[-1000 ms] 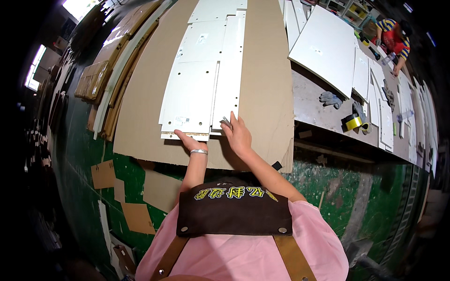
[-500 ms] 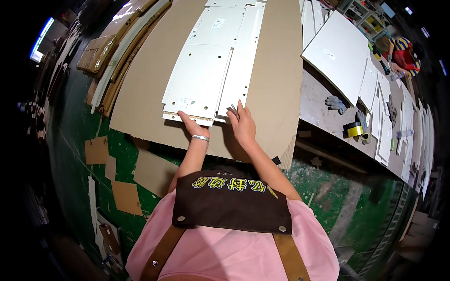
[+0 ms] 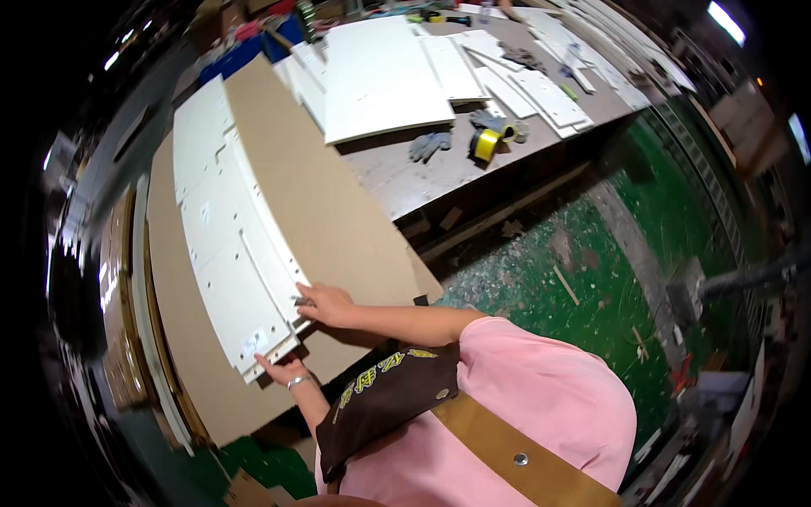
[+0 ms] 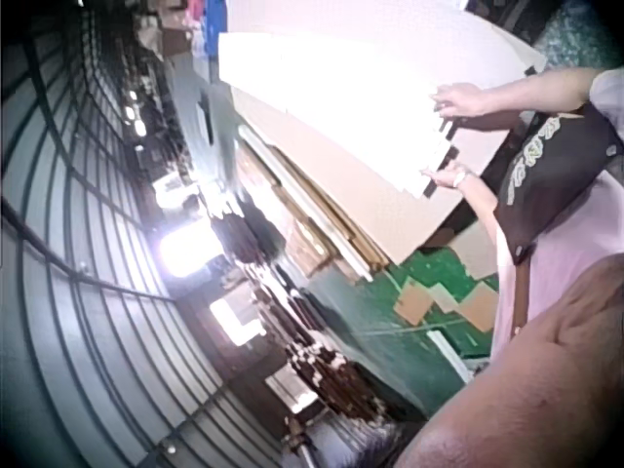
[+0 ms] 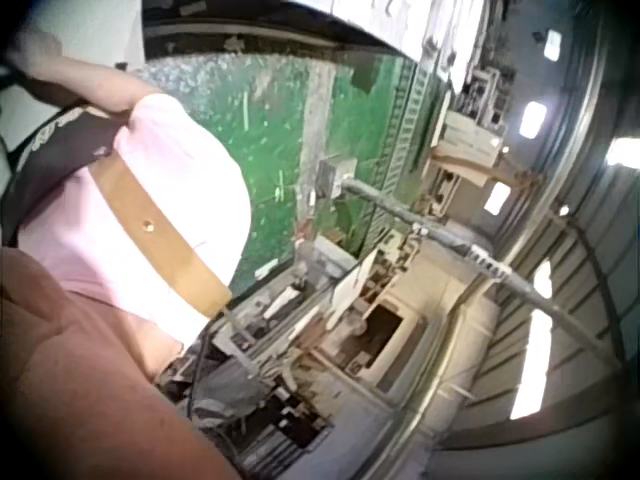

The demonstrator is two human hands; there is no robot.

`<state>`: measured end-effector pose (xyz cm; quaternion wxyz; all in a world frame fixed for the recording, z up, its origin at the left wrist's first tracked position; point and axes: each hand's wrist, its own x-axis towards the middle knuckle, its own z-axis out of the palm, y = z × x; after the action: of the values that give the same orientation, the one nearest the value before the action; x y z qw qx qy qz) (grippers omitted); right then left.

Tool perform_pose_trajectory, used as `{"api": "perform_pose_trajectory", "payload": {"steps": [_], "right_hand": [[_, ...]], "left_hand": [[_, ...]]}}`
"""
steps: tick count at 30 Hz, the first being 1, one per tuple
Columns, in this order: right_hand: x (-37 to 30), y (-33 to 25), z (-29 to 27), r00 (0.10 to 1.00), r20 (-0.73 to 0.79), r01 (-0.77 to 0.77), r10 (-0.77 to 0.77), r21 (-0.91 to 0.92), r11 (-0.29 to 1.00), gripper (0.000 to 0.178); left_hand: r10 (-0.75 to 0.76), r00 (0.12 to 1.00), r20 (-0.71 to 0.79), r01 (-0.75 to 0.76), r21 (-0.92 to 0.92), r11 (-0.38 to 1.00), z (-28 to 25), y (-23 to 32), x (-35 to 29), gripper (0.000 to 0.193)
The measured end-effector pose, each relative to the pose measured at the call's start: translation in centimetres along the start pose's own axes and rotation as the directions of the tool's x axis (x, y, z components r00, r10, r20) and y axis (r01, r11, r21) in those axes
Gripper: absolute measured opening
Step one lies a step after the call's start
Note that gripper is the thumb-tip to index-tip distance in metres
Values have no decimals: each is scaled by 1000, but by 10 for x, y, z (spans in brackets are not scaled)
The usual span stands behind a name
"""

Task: The person handles white flat-pack furniture panels on a workbench, wiping surfaces with a cloth, applying tape to edges, and stacking pieces. The person also moves panels between the bench and a nearby rack while another worker is visible in the background.

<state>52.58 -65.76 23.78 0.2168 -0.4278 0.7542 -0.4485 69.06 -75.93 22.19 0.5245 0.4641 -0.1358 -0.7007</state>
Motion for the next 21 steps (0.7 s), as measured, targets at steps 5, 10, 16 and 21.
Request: {"api": "perform_pose_trajectory", "payload": {"steps": [5,10,16,21], "right_hand": [[-30,16,-43,1000,-5,-3,3,98,995,48],[-103,91,-148,986,-144,-70,88,127,989,43],[-220,186,-271,858,-310,-305,410,336,891,35],[-259,221,-331,817,-346,-259,461,495,830,32]], "left_hand": [[-18,966,256,0,68,998,-36,10,41,46],[269,953,140,-283,94,954,-31,26,39,38],[407,896,178,-385,-143,912,-56,27,40,21],[350,879,324,-347,-72,935,2,-40,-50,29]]}}
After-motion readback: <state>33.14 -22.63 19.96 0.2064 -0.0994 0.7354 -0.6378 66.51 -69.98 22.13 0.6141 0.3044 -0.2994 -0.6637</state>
